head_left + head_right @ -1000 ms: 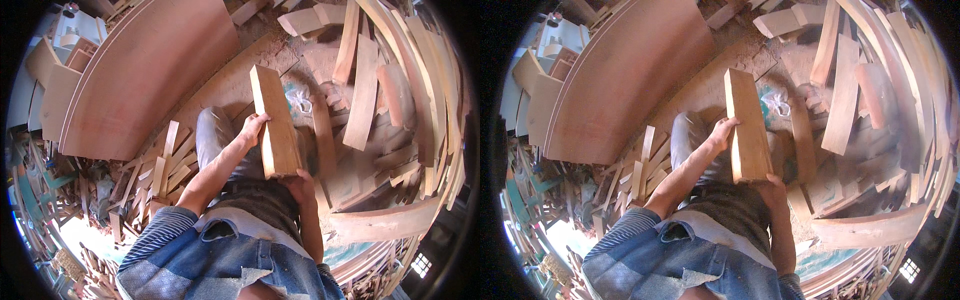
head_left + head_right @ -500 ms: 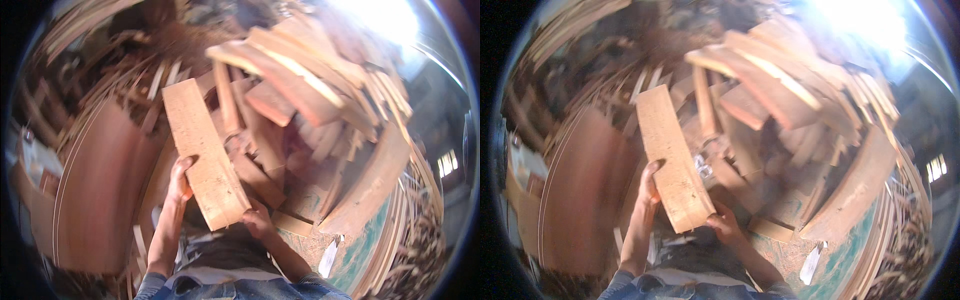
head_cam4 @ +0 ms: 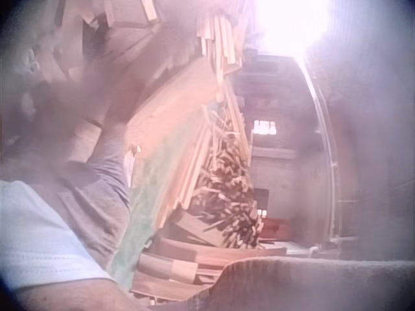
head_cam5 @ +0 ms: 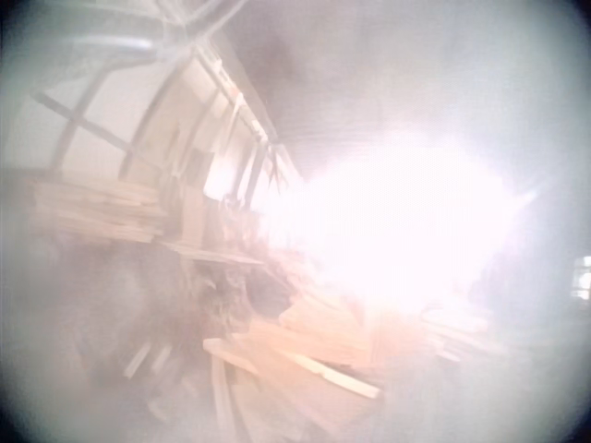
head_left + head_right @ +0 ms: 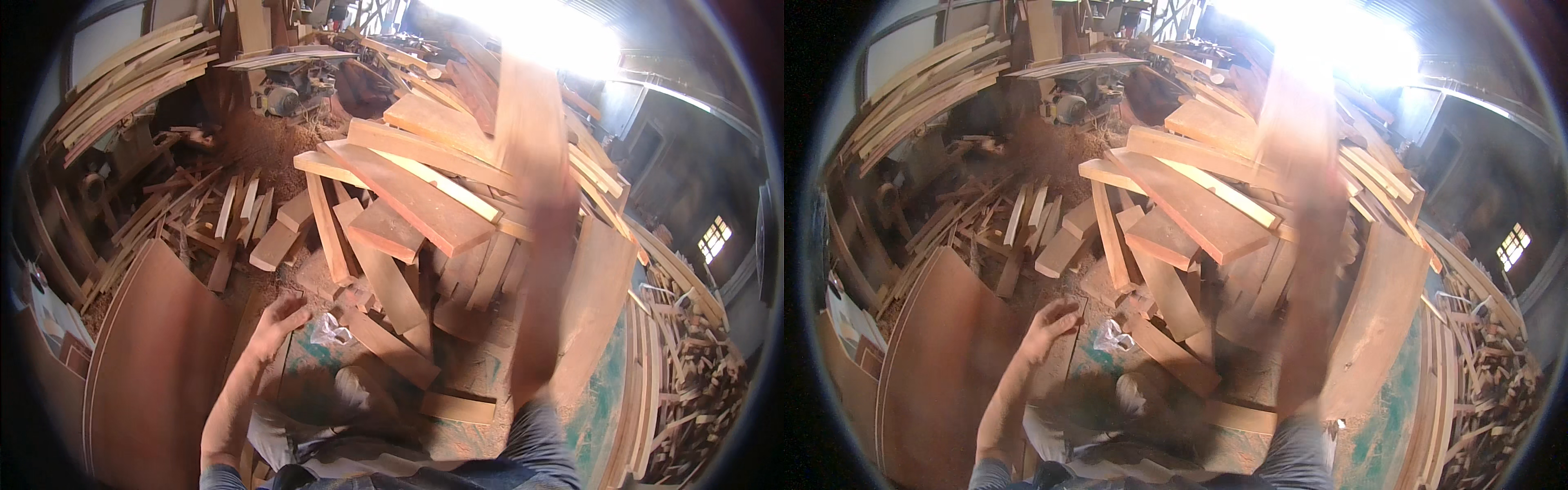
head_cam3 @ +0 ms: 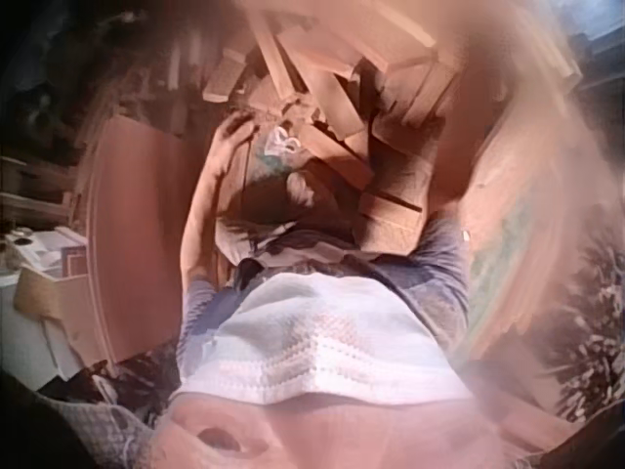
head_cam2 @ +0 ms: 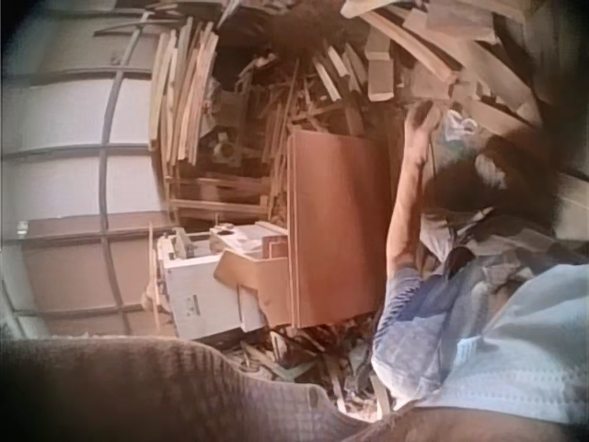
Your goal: The person sorts through a pile of wood planks by hand, picking up individual pieces, turning them over, and placing them into different stacks.
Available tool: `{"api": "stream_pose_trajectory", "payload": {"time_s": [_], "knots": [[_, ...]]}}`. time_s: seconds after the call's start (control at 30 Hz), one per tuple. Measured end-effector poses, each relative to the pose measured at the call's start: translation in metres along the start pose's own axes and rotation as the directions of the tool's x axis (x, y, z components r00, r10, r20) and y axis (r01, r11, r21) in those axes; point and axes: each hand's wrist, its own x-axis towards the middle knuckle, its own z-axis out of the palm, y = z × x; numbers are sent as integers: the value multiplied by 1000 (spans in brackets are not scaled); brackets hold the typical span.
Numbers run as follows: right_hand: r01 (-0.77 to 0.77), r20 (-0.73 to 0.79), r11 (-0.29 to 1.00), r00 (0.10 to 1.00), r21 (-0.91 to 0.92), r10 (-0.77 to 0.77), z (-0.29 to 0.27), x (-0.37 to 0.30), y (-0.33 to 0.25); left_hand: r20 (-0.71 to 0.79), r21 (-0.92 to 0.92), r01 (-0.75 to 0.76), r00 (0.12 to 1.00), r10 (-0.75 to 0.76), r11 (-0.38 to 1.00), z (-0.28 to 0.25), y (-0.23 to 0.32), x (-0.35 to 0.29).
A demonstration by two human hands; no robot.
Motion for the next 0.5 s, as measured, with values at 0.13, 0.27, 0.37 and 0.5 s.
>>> {"api": "stream_pose_trajectory", "payload": {"time_s": [0.13, 0.27, 0.37, 0.5], "knots": [[149, 10, 921, 988, -360, -156, -5, 142, -24, -110, 56, -142, 983, 147, 988, -47, -93, 5], [220, 52, 587, 956, -779, -289, -58, 208, 8, -288, 677, 253, 955, -67, 691, -57, -158, -28], [398, 344, 620, 915, -676, -213, -13, 39, 114, -453, 775, 540, 837, -306, 329, -142, -249, -98], [-323, 366, 827, 779, -461, 509, 10, -183, 205, -660, 672, 714, 697, -281, 196, -149, -275, -138]]}}
